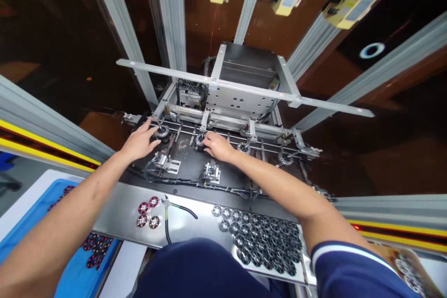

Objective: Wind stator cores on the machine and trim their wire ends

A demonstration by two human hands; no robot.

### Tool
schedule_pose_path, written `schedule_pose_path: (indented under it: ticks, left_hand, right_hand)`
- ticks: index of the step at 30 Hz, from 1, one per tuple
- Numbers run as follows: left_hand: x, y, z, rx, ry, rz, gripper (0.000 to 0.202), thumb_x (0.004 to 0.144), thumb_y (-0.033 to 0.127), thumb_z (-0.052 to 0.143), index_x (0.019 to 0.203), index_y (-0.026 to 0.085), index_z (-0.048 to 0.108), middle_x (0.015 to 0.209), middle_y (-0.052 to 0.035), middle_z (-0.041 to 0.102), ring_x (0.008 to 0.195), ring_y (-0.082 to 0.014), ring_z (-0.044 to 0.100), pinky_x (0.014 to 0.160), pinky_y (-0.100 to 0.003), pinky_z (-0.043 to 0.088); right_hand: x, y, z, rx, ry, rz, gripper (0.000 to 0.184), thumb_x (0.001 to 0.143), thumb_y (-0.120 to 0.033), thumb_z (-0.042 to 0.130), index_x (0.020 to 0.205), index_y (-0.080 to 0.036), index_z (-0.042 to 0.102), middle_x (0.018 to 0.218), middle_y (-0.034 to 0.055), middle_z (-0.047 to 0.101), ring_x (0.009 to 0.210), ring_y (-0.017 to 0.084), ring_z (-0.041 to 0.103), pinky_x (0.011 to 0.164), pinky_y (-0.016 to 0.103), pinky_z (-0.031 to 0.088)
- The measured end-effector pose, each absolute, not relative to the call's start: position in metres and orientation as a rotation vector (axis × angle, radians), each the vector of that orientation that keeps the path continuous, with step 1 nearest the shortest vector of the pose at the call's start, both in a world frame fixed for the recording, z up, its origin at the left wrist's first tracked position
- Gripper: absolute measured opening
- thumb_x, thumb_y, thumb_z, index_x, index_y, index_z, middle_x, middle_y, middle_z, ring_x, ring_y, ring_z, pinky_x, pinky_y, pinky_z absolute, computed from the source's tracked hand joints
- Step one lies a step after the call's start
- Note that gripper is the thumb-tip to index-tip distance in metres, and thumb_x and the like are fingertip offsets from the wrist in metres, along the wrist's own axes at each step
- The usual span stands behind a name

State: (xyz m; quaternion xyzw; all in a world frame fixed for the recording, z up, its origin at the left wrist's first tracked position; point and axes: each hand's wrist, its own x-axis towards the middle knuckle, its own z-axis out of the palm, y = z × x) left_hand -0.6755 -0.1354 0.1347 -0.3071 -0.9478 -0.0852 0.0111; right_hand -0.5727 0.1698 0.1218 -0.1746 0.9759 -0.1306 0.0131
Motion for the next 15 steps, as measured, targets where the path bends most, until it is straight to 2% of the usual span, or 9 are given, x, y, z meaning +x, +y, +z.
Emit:
schedule_pose_path:
  ticks: [2, 4, 9, 12, 15]
  left_hand:
    - [-0.658, -0.135, 0.149, -0.865, -2.893, -0.310, 0.058, 0.091, 0.043, 0.049, 0.139, 0.011, 0.048, 0.164, -0.0169, 0.010, 0.143, -0.0336, 0.037, 0.114, -0.042, 0.038]
    - [-0.635, -0.132, 0.162, -0.835, -2.815, -0.399, 0.058, 0.092, 0.045, 0.049, 0.140, 0.012, 0.047, 0.165, -0.0150, 0.005, 0.144, -0.0326, 0.034, 0.116, -0.039, 0.036]
    - [-0.580, -0.098, 0.178, -0.964, -2.654, -0.650, 0.046, 0.093, 0.038, 0.051, 0.134, 0.015, 0.052, 0.164, -0.0127, 0.015, 0.146, -0.0299, 0.032, 0.118, -0.041, 0.033]
    - [-0.565, -0.072, 0.167, -1.064, -2.648, -0.723, 0.043, 0.093, 0.033, 0.051, 0.132, 0.016, 0.052, 0.164, -0.0123, 0.015, 0.147, -0.0301, 0.028, 0.117, -0.045, 0.034]
    - [-0.563, -0.054, 0.149, -1.106, -2.671, -0.750, 0.042, 0.093, 0.032, 0.050, 0.131, 0.015, 0.053, 0.164, -0.0155, 0.016, 0.148, -0.0307, 0.027, 0.117, -0.047, 0.035]
  right_hand:
    - [-0.579, 0.161, 0.118, -0.575, 3.039, -0.338, 0.023, 0.093, -0.032, 0.061, 0.108, -0.015, 0.063, 0.116, 0.0073, 0.063, 0.106, 0.022, 0.061, 0.092, 0.044, 0.051]
    - [-0.581, 0.158, 0.114, -0.563, 3.047, -0.286, 0.024, 0.094, -0.033, 0.060, 0.110, -0.015, 0.062, 0.115, 0.0073, 0.063, 0.104, 0.021, 0.062, 0.090, 0.043, 0.053]
    - [-0.573, 0.166, 0.113, -0.494, 3.085, -0.221, 0.025, 0.094, -0.032, 0.059, 0.111, -0.015, 0.062, 0.118, 0.0081, 0.062, 0.107, 0.022, 0.061, 0.092, 0.044, 0.051]
    - [-0.572, 0.165, 0.116, -0.508, 3.081, -0.223, 0.024, 0.093, -0.031, 0.060, 0.110, -0.015, 0.062, 0.119, 0.0079, 0.061, 0.111, 0.023, 0.058, 0.095, 0.046, 0.049]
    - [-0.574, 0.159, 0.117, -0.479, 3.063, -0.259, 0.020, 0.094, -0.029, 0.059, 0.107, -0.015, 0.063, 0.117, 0.0072, 0.063, 0.112, 0.023, 0.058, 0.096, 0.047, 0.048]
